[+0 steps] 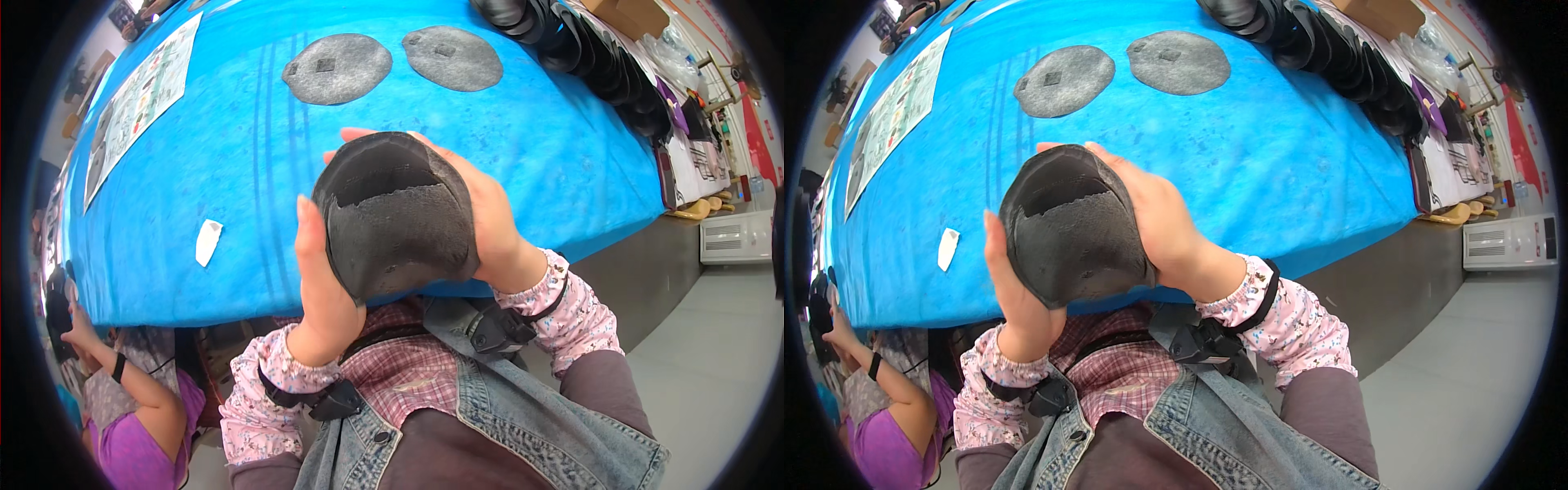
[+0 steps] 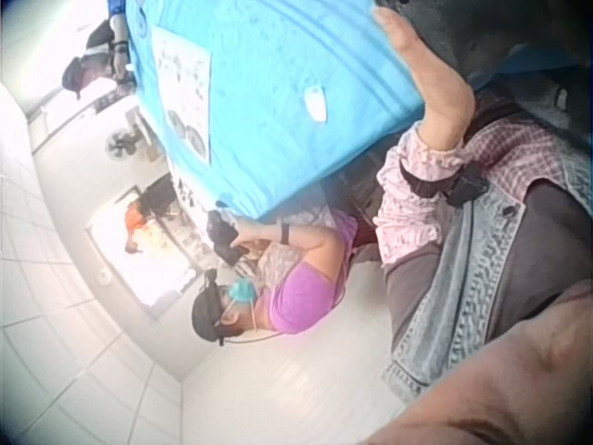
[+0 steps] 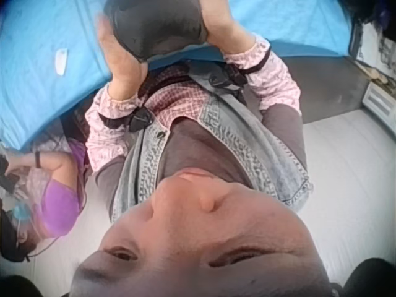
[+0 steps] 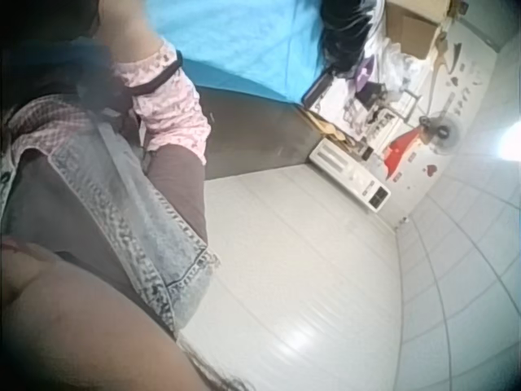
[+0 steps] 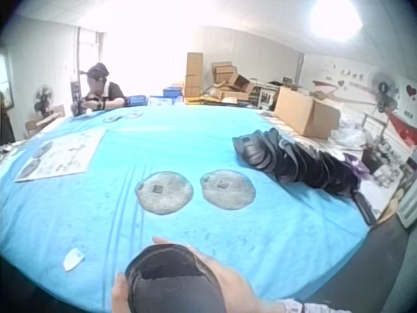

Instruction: Manually assembling and inspecting shoe components at a factory table.

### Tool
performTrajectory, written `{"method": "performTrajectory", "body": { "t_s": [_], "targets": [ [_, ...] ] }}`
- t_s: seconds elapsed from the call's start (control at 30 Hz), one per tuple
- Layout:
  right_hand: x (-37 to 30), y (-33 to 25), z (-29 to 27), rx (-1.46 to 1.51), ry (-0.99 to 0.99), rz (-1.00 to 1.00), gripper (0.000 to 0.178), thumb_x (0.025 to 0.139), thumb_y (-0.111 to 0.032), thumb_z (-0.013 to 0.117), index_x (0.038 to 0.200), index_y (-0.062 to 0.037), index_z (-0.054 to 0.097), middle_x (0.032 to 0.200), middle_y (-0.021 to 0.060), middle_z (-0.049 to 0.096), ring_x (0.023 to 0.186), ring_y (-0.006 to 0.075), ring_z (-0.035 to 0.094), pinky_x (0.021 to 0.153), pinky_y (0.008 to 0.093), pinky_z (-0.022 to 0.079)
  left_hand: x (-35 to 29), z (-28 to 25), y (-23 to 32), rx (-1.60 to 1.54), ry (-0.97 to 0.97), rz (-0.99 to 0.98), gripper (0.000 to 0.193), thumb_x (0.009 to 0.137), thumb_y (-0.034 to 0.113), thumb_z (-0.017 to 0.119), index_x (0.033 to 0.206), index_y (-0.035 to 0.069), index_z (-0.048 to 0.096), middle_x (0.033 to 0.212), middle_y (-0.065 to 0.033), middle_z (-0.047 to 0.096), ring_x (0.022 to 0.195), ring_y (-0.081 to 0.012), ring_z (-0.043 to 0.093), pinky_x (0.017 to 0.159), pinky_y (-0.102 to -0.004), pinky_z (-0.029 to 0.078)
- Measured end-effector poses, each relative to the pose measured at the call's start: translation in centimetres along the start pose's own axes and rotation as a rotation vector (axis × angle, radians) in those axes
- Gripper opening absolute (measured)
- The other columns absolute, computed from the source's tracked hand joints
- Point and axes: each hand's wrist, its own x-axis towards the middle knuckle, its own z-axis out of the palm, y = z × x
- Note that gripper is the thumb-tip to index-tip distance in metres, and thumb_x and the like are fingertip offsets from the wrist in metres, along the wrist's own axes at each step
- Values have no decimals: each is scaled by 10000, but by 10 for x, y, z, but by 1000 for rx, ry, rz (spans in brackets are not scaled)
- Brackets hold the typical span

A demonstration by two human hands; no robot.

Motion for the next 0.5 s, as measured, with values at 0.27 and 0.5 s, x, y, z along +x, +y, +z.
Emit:
{"method": "performTrajectory", "body": {
  "t_s": [0.27, 0.5],
  "targets": [
    [-23, -6, 10, -121, 46, -144, 810, 936, -604, 153, 1412, 50, 196, 1403, 147, 362, 1296, 211, 350, 1082, 334, 252, 1, -10, 20, 2, -17, -148, 577, 982, 471, 257, 1312, 25, 416, 1264, -126, 525, 1147, -234, 522, 978, -376, 405],
    [-37, 11, 24, -594, 48, -283, 995, 832, -748, 65, 1429, 46, 116, 1460, 155, 264, 1348, 249, 271, 1096, 388, 218, -8, -12, 13, 162, -70, -15, 594, 982, 479, 253, 1321, 12, 396, 1281, -132, 510, 1163, -244, 512, 984, -380, 404]
  ]
}}
